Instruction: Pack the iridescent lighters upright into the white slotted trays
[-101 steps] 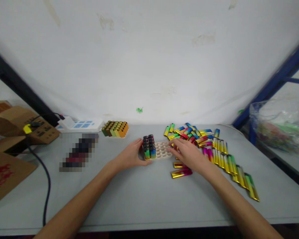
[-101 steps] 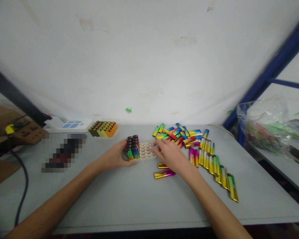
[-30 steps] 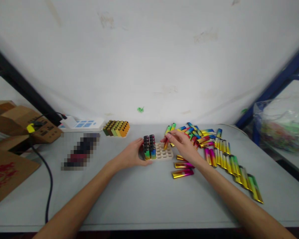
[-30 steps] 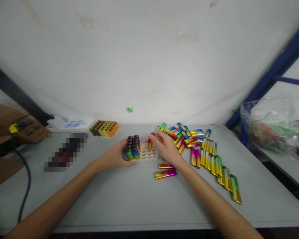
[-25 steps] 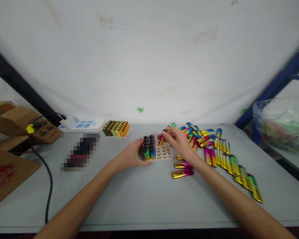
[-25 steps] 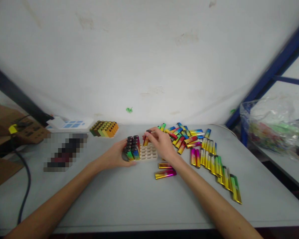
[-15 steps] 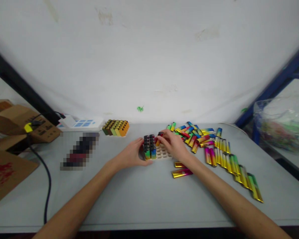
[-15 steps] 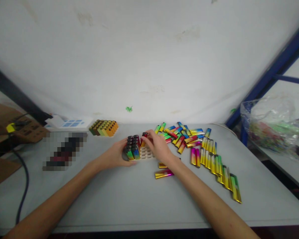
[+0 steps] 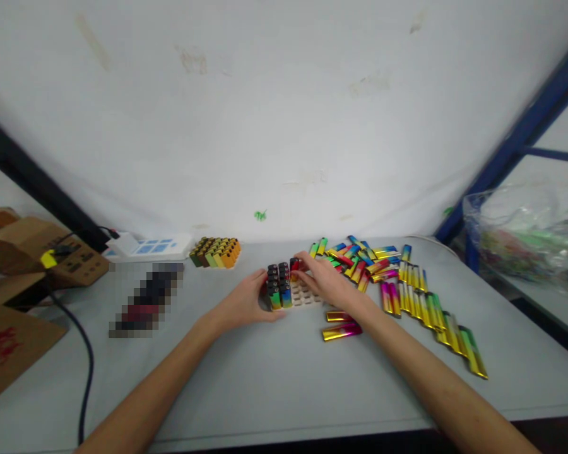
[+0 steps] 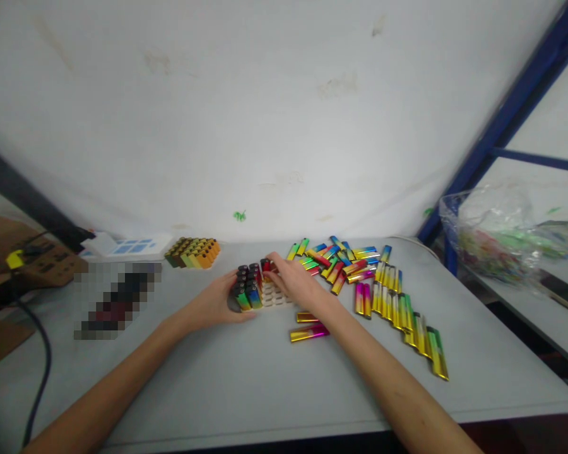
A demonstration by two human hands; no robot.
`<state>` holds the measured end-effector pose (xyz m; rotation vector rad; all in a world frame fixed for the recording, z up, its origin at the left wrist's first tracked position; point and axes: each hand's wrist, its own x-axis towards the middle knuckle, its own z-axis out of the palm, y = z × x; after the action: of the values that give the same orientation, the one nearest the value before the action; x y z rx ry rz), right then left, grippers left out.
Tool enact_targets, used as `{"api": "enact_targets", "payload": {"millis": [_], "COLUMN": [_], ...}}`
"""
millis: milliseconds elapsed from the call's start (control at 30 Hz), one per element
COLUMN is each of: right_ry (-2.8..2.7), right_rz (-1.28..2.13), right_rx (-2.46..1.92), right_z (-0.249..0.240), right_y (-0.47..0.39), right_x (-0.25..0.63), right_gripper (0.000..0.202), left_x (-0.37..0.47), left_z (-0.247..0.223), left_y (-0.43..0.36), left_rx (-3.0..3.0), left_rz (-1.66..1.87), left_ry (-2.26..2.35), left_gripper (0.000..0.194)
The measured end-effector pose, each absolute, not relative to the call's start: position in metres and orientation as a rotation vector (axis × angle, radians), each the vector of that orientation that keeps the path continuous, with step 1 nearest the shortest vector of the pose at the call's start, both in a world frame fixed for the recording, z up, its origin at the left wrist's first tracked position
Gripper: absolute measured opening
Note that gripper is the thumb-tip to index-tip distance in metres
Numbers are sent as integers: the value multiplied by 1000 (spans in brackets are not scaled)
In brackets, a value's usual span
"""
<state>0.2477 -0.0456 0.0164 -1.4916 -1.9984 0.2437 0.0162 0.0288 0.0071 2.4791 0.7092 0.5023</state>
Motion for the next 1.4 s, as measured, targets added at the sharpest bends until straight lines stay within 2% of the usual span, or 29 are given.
{"api": "enact_targets", "payload": {"millis": [300, 367, 533, 767, 933, 1100, 1233, 1400], "right_ry": [-2007, -1992, -2094, -2206, -2125, -1673, -1254, -1169], "right_rz": [392, 358, 104, 21, 201, 533, 890, 1085], "right_rx": [-1369, -1339, -1608, -1834, -1674, -1424, -1160, -1044], "right_z": [14, 17, 13, 1, 11, 25, 30, 24], "right_y": [-49, -54, -61, -65, -68, -72, -73, -70], "right_x": [259, 278, 339, 351, 351, 342, 314, 283], "right_gripper": [34, 31, 17, 19, 10, 29, 36, 42], "left_x": [16, 16, 17, 16, 16, 16, 17, 16], "left_z": [6, 9, 11, 11, 11, 10, 11, 10], "left_y": [30, 29, 28, 28, 28, 28, 28, 28], "left_rx": [2477, 2473, 2491, 2507, 2495, 2505, 2509, 2481], "left_rz": [508, 501, 461, 481, 465, 469, 474, 490], "left_ry": [694, 708, 738, 734, 732, 729, 727, 709], "left_gripper": [74, 72, 68, 66, 68, 69, 69, 71]}}
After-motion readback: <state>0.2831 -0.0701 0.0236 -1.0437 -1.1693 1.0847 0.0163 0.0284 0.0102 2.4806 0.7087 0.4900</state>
